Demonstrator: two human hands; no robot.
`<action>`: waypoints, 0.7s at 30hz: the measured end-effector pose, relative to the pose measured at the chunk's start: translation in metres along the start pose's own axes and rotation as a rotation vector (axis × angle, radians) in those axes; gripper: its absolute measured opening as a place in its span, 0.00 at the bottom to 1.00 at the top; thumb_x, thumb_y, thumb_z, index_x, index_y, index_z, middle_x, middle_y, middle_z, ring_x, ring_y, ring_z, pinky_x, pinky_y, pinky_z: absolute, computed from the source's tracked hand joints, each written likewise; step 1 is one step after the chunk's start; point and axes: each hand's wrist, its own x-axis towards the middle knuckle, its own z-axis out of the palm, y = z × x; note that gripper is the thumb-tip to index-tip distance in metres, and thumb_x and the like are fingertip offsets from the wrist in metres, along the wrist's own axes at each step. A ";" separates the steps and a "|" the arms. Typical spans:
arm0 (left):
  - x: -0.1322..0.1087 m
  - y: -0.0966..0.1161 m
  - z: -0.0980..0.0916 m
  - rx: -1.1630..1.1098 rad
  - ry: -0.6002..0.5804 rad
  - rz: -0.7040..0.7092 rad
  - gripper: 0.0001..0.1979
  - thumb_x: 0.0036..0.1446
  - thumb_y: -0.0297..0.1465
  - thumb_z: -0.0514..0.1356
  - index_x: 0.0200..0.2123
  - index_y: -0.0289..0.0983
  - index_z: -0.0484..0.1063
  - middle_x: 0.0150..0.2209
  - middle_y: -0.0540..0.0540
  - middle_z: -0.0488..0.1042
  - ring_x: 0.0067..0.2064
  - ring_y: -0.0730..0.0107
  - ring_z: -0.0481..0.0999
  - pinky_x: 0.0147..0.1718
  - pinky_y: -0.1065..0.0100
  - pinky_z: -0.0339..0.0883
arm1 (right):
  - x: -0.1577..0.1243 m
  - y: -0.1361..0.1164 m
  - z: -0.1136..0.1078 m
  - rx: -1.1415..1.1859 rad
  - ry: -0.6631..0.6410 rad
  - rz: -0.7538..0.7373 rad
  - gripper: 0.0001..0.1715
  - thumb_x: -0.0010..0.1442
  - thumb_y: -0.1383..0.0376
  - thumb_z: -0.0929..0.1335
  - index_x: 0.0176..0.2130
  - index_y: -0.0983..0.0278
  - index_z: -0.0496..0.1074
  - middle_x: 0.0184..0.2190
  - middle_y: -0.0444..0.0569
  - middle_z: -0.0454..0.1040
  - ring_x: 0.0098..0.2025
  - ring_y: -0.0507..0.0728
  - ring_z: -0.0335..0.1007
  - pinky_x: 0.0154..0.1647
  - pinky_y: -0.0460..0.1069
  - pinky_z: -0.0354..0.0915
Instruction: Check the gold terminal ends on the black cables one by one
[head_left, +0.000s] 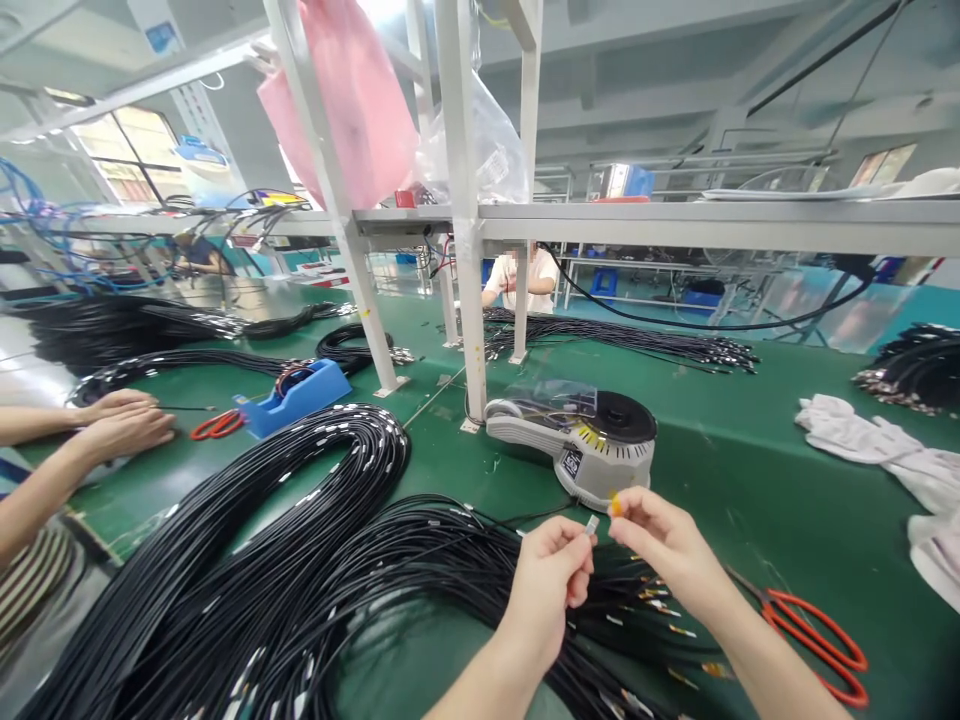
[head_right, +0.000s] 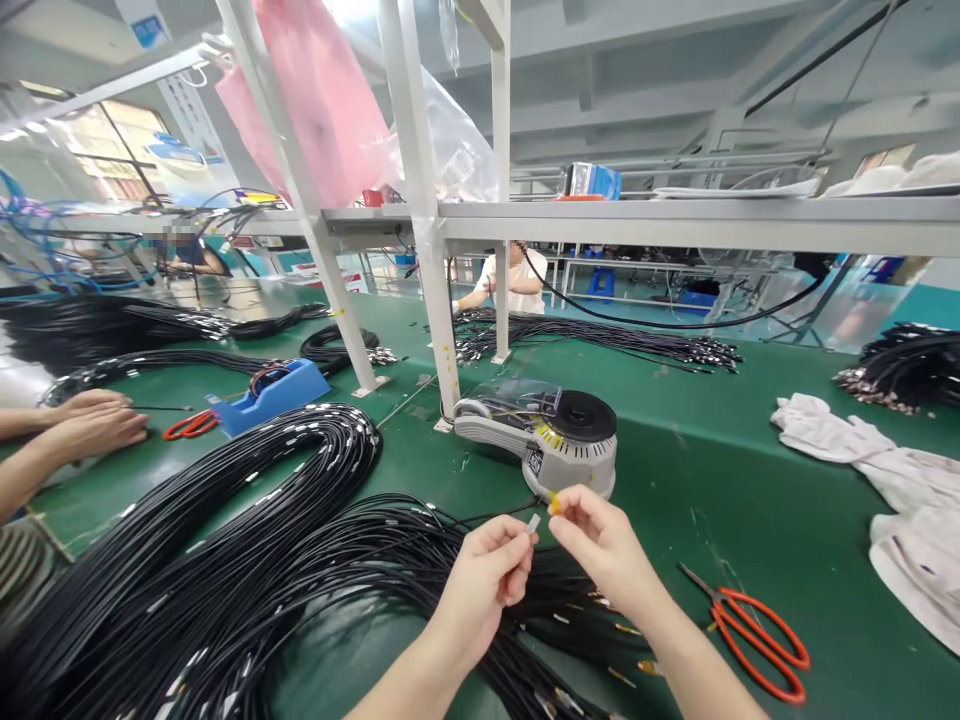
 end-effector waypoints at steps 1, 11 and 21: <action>0.000 0.001 0.000 0.026 0.016 0.026 0.09 0.47 0.33 0.60 0.24 0.34 0.64 0.17 0.55 0.61 0.15 0.84 0.52 0.14 0.75 0.41 | 0.000 0.000 0.000 -0.046 -0.051 -0.023 0.09 0.57 0.60 0.64 0.28 0.63 0.64 0.25 0.43 0.64 0.28 0.53 0.60 0.29 0.47 0.59; 0.001 0.002 0.000 0.263 0.010 0.159 0.05 0.50 0.31 0.56 0.27 0.34 0.64 0.20 0.55 0.60 0.17 0.82 0.55 0.15 0.76 0.48 | -0.002 0.006 0.008 -0.231 -0.146 -0.153 0.18 0.61 0.59 0.60 0.22 0.63 0.62 0.23 0.44 0.61 0.28 0.54 0.58 0.29 0.48 0.57; 0.002 -0.003 -0.003 0.333 -0.009 0.186 0.03 0.51 0.28 0.53 0.28 0.35 0.63 0.21 0.55 0.60 0.18 0.81 0.56 0.15 0.76 0.49 | -0.001 0.009 0.008 -0.218 -0.140 -0.158 0.17 0.61 0.60 0.60 0.22 0.63 0.63 0.24 0.44 0.61 0.27 0.54 0.58 0.29 0.48 0.56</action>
